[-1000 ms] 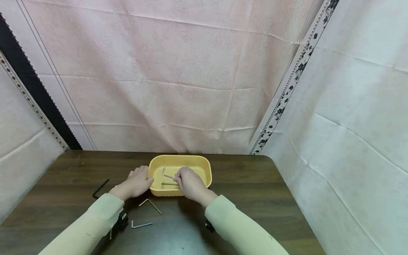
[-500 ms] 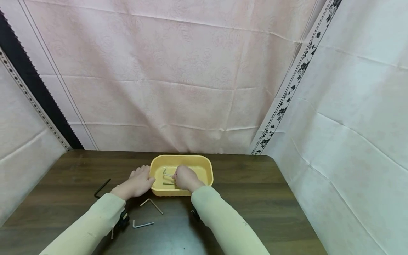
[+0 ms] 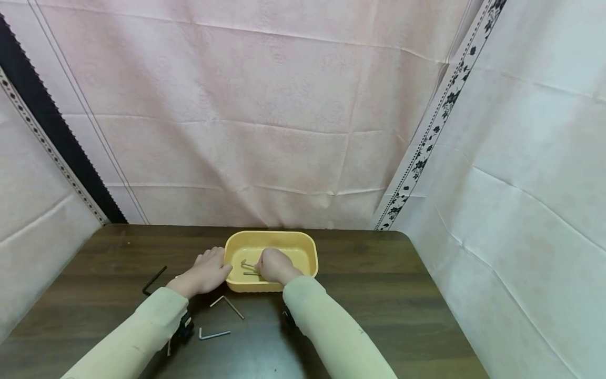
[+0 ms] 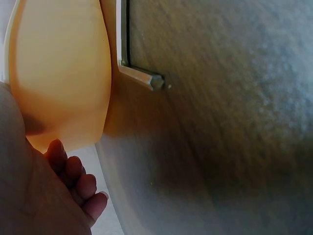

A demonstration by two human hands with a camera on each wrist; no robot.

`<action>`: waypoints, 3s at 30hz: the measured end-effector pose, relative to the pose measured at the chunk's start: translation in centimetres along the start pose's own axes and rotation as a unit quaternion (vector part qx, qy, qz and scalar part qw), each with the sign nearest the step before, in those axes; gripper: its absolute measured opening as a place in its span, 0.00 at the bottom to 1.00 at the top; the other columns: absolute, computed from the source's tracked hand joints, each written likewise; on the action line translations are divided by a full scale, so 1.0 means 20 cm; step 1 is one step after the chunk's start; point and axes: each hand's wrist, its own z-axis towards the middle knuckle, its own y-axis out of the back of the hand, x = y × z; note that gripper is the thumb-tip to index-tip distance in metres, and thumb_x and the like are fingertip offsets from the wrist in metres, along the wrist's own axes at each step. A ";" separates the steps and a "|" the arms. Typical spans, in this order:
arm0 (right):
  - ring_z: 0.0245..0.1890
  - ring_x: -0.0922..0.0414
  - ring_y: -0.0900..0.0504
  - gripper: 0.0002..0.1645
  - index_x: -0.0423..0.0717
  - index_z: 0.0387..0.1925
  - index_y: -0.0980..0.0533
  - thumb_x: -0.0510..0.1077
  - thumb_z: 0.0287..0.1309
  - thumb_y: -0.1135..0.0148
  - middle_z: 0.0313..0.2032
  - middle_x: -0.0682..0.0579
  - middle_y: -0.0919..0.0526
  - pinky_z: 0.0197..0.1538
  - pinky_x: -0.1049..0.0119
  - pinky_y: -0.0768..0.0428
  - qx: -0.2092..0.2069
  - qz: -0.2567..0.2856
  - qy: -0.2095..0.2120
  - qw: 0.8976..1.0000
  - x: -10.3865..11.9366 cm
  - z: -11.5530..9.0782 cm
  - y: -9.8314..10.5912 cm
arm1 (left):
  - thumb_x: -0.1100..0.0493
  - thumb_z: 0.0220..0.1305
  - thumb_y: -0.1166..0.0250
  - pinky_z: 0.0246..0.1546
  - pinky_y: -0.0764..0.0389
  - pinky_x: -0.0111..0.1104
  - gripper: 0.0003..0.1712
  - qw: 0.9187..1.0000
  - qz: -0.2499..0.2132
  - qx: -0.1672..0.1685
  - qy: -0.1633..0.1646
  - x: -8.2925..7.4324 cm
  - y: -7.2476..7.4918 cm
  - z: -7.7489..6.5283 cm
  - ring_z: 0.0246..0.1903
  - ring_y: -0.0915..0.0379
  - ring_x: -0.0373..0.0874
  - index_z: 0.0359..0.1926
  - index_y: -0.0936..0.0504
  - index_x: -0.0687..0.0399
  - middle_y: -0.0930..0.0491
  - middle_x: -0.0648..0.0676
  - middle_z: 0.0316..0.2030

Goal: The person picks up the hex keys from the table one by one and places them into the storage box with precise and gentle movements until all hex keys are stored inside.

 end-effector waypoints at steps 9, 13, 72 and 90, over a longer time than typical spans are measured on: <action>0.24 0.62 0.28 0.08 0.51 0.31 0.25 0.46 0.68 0.45 0.26 0.59 0.26 0.32 0.66 0.28 -0.050 0.013 0.052 0.997 -0.06 -0.11 0.07 | 0.49 0.69 0.51 0.41 0.41 0.45 0.16 1.000 -0.001 0.016 -0.006 -0.01 0.00 0.01 0.38 0.42 0.51 0.45 0.32 0.59 0.36 0.54 0.37; 0.26 0.62 0.26 0.06 0.52 0.34 0.24 0.48 0.67 0.43 0.28 0.61 0.25 0.32 0.65 0.26 -0.103 0.024 0.079 0.991 -0.11 -0.20 0.17 | 0.50 0.69 0.51 0.40 0.42 0.45 0.14 1.000 -0.005 0.011 -0.008 -0.01 0.01 0.00 0.38 0.42 0.51 0.43 0.32 0.58 0.36 0.54 0.36; 0.45 0.46 0.31 0.22 0.41 0.46 0.31 0.54 0.72 0.63 0.41 0.45 0.29 0.50 0.49 0.36 -0.060 -0.170 -0.083 0.980 -0.58 -0.27 0.18 | 0.33 0.51 0.31 0.45 0.29 0.45 0.27 0.976 0.042 -0.051 -0.210 0.05 0.02 -0.61 0.42 0.30 0.38 0.44 0.21 0.44 0.26 0.39 0.40; 0.43 0.49 0.33 0.18 0.43 0.46 0.31 0.52 0.72 0.60 0.40 0.49 0.30 0.51 0.51 0.36 -0.057 -0.133 -0.025 0.989 -0.64 -0.32 0.19 | 0.36 0.49 0.28 0.46 0.30 0.44 0.23 0.973 0.012 0.009 -0.232 0.08 -0.05 -0.58 0.42 0.30 0.38 0.40 0.21 0.41 0.28 0.36 0.38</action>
